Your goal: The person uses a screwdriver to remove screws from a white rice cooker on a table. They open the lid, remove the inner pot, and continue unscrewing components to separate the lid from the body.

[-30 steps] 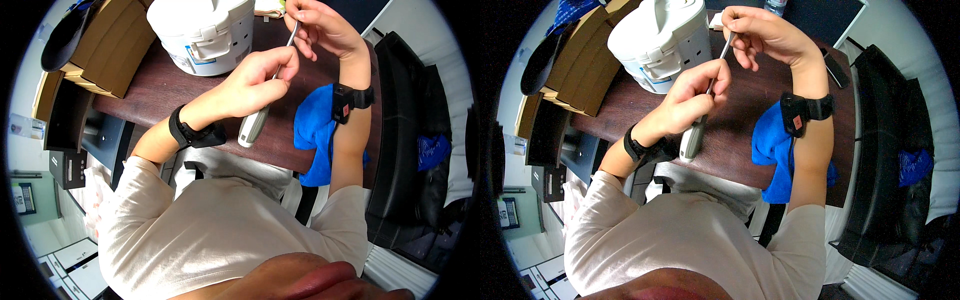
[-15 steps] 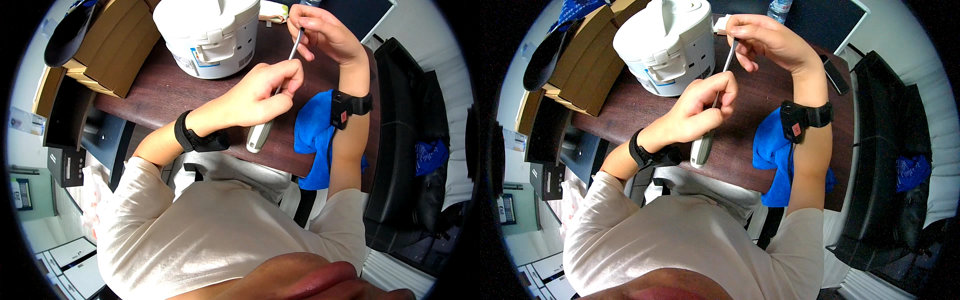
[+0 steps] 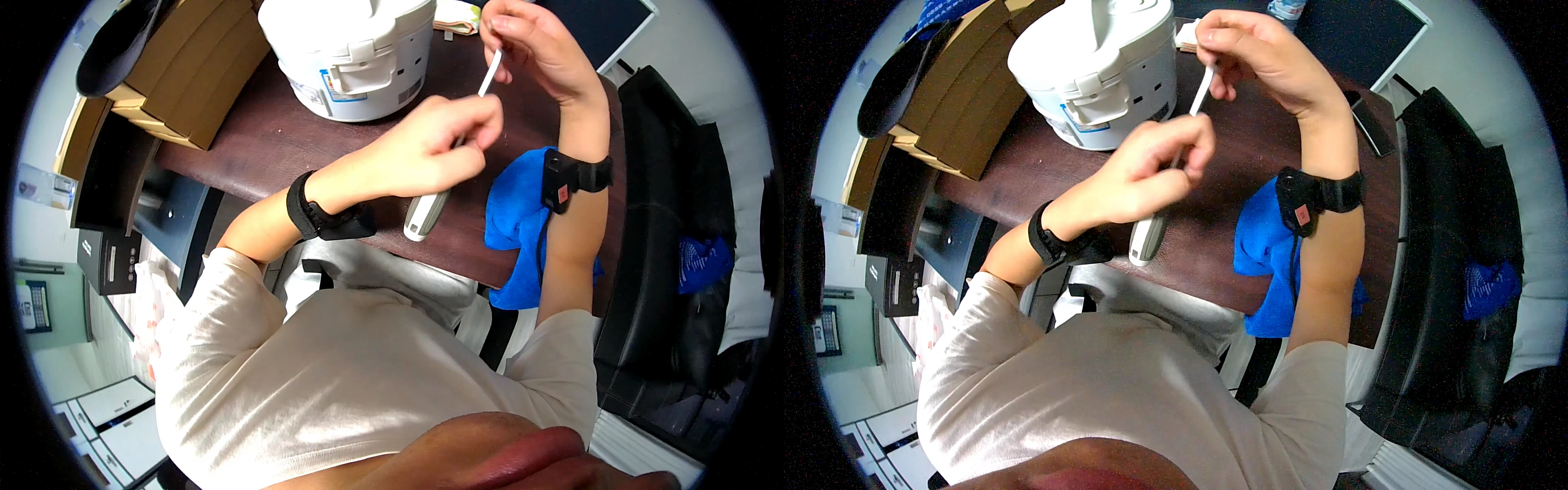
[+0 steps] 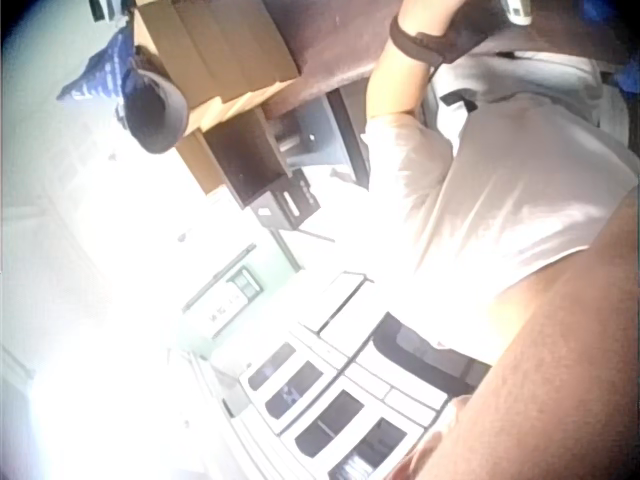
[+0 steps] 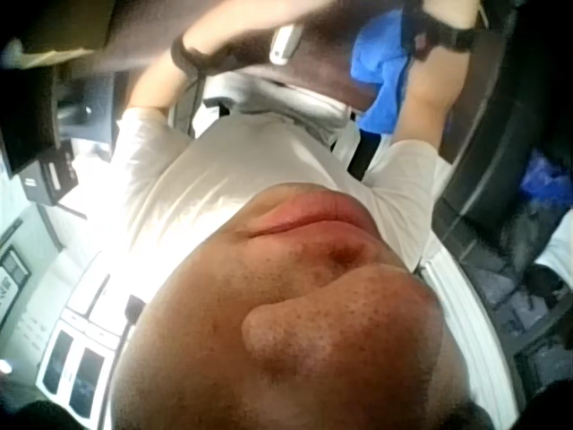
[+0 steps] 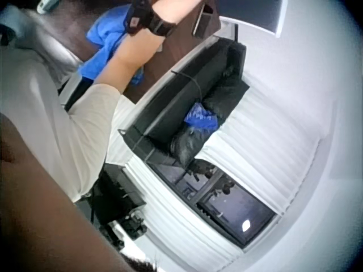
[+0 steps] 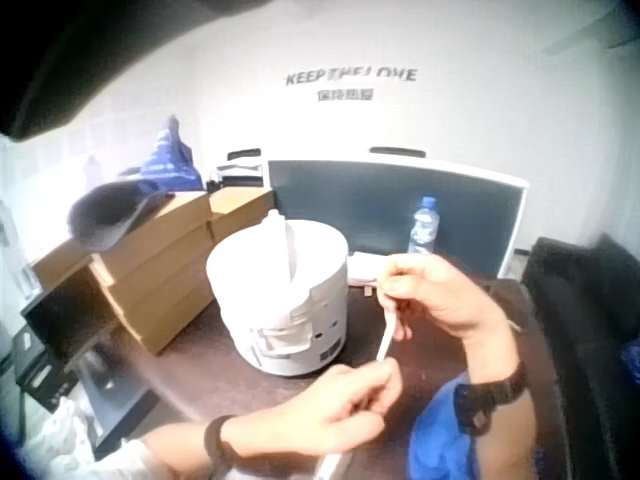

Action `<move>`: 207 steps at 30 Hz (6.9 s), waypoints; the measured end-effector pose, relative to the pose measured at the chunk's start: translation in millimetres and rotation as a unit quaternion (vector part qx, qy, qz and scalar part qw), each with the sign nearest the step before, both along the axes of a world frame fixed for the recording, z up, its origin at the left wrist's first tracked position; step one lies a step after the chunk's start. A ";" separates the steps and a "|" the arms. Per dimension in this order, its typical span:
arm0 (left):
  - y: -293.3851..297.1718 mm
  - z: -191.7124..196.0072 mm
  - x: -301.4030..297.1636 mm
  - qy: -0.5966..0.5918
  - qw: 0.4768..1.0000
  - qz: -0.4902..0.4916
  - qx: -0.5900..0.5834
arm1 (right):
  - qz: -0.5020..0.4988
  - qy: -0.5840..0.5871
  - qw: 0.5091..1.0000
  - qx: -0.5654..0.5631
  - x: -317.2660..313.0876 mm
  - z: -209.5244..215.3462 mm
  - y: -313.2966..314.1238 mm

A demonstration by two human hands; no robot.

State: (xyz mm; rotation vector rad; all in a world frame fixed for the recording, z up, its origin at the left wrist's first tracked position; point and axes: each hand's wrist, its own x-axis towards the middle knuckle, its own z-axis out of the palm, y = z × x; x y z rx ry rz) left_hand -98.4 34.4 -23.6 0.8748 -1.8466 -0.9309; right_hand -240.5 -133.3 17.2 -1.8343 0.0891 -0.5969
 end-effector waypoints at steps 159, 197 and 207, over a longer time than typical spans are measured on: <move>-23.2 12.7 159.3 -0.411 0.688 0.371 -0.468 | -0.360 -0.065 0.930 -0.041 96.0 -78.2 116.3; -21.8 15.3 149.5 -0.394 0.710 0.373 -0.449 | -0.092 -0.126 0.800 0.579 120.5 -79.2 134.4; -20.0 14.6 149.7 -0.394 0.710 0.374 -0.448 | -0.034 -0.100 0.820 0.563 103.4 -81.8 124.2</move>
